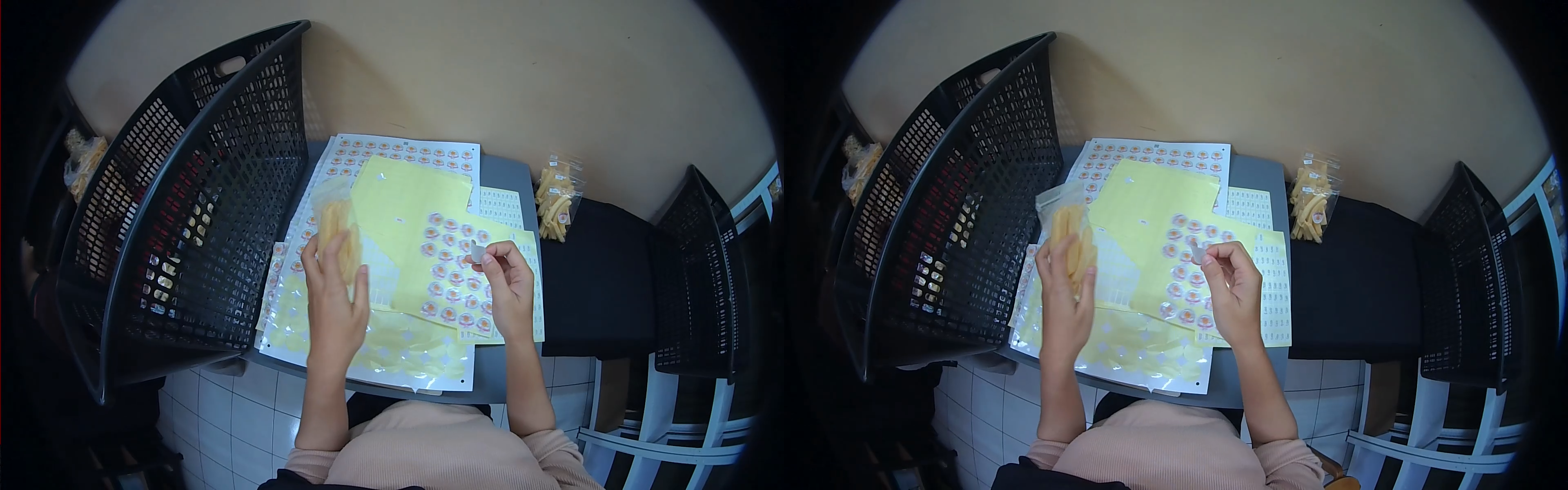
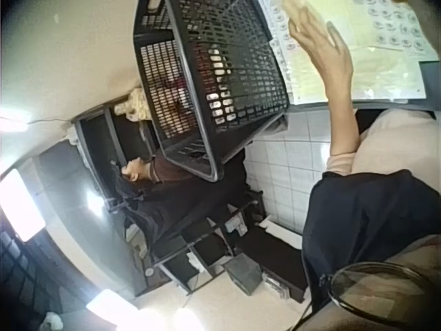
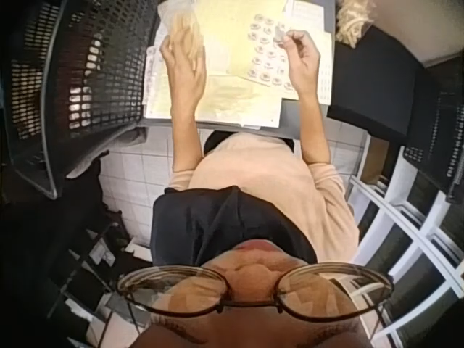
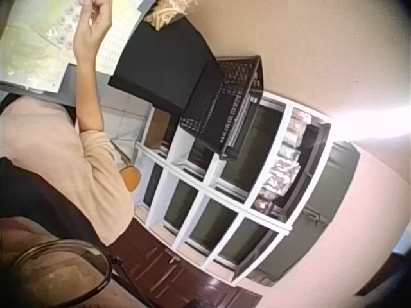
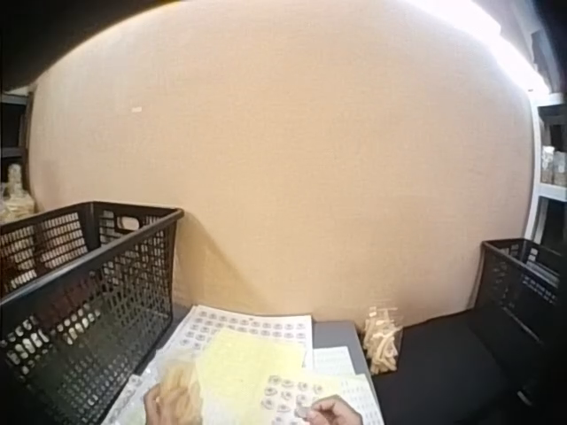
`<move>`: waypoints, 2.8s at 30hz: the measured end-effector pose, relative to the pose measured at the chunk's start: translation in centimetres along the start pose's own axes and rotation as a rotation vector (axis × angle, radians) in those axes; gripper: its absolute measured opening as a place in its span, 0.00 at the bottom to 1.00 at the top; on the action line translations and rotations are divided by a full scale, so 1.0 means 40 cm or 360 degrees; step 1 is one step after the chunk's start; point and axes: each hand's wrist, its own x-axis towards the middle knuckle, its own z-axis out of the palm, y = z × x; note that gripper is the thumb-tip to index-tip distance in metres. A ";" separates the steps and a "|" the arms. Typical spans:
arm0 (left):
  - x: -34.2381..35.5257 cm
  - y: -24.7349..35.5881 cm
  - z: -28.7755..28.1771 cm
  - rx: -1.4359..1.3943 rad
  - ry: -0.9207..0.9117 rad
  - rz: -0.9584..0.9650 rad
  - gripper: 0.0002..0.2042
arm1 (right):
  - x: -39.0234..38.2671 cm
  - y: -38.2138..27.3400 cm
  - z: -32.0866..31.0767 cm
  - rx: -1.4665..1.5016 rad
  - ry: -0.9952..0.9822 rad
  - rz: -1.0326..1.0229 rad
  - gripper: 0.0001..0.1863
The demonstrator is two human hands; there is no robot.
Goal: Sealing small plastic snack bags by pressing the zip-lock and then applying circular stickers as labels.
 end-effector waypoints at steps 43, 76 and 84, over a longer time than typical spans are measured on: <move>-0.059 0.065 -0.009 -0.1768 -0.0536 -0.0108 0.33 | -0.032 -0.127 0.043 -0.1589 -0.0736 -0.1271 0.18; -0.178 -0.196 -0.086 -0.1591 0.0162 -0.0438 0.31 | -0.092 0.075 -0.218 -0.1840 0.0033 -0.0126 0.27; -0.190 -0.201 -0.113 -0.2034 0.0097 -0.0525 0.27 | -0.163 -0.347 -0.174 -0.1502 -0.0090 -0.1817 0.11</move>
